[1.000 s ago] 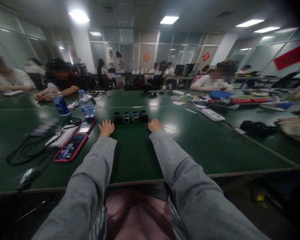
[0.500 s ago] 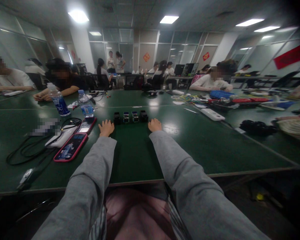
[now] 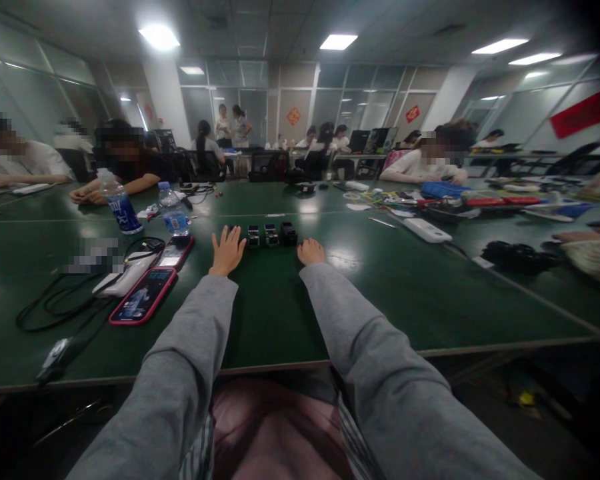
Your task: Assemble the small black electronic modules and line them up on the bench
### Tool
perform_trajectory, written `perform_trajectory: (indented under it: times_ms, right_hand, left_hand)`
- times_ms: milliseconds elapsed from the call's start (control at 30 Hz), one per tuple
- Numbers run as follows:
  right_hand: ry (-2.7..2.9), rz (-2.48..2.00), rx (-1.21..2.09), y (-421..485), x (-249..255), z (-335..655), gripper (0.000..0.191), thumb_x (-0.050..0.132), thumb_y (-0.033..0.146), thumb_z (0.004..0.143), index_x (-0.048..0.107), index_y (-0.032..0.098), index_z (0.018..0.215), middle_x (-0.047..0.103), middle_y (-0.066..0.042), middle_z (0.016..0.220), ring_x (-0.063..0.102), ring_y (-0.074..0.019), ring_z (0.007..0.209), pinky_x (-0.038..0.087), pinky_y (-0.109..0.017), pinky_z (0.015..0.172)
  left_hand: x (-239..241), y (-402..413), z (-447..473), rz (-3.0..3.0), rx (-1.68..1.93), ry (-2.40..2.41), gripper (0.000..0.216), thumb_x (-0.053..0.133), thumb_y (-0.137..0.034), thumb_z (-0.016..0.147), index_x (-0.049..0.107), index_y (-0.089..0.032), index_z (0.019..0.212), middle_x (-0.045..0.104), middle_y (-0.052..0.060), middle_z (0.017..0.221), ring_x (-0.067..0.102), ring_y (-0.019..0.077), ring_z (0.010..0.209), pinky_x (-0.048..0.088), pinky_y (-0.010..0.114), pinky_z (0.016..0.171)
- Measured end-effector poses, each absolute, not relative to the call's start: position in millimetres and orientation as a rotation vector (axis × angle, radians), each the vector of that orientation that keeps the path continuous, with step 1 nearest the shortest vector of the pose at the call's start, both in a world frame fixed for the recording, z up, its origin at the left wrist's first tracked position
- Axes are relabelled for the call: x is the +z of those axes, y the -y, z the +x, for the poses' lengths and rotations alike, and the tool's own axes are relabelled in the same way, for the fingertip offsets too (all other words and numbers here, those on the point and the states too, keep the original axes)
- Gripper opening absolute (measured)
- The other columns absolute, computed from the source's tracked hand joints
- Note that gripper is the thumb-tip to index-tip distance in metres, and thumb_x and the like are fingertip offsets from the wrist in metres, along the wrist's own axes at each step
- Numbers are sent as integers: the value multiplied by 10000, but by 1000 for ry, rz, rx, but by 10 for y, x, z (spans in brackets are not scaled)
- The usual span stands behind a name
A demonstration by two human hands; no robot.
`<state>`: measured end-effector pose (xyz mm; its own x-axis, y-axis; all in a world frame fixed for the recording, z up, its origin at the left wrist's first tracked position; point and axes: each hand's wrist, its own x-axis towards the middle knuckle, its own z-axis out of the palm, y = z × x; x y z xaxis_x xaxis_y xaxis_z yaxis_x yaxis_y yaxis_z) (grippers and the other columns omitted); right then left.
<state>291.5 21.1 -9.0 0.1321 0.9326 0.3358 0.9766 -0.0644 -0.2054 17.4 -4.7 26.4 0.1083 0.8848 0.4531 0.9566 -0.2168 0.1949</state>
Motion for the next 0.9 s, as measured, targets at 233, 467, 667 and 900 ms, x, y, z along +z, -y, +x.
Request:
perform_trajectory:
  times_ms: [233, 467, 667, 900]
  right_hand:
    - [1751, -1800, -334, -143, -27, 2857, 759, 434, 285, 914, 94, 118, 1571, 86, -149, 1625, 83, -296, 1494, 193, -546, 1172]
    - [2109, -1693, -188, -189, -19, 2837, 638, 409, 282, 954, 225, 223, 1562, 211, -57, 1613, 248, -219, 1461, 249, -446, 1184]
    - [2015, -1720, -234, -216, -60, 2858, 727, 447, 311, 945, 121, 179, 1581, 109, -97, 1632, 175, -237, 1487, 225, -457, 1192]
    - [1941, -1711, -269, -226, -93, 2866, 783, 477, 352, 943, 71, 165, 1585, 74, -123, 1631, 162, -273, 1489, 214, -464, 1193]
  left_hand:
    - [131, -47, 121, -2269, -715, 1934, 544, 250, -437, 1004, 347, -264, 1510, 331, 63, 1593, 237, 254, 1490, 209, 574, 1186]
    - [159, -25, 150, -2277, -713, 1920, 549, 253, -431, 1002, 340, -258, 1516, 315, 60, 1600, 234, 262, 1490, 190, 582, 1191]
    - [257, 38, 116, -1848, -894, 2126, 602, 217, -473, 997, 272, -229, 1545, 293, 140, 1600, 245, 364, 1475, 151, 685, 1147]
    - [100, -73, -54, -1950, -740, 2429, 749, 104, -628, 944, 623, -214, 1291, 517, 168, 1445, 363, 440, 1393, 177, 749, 1092]
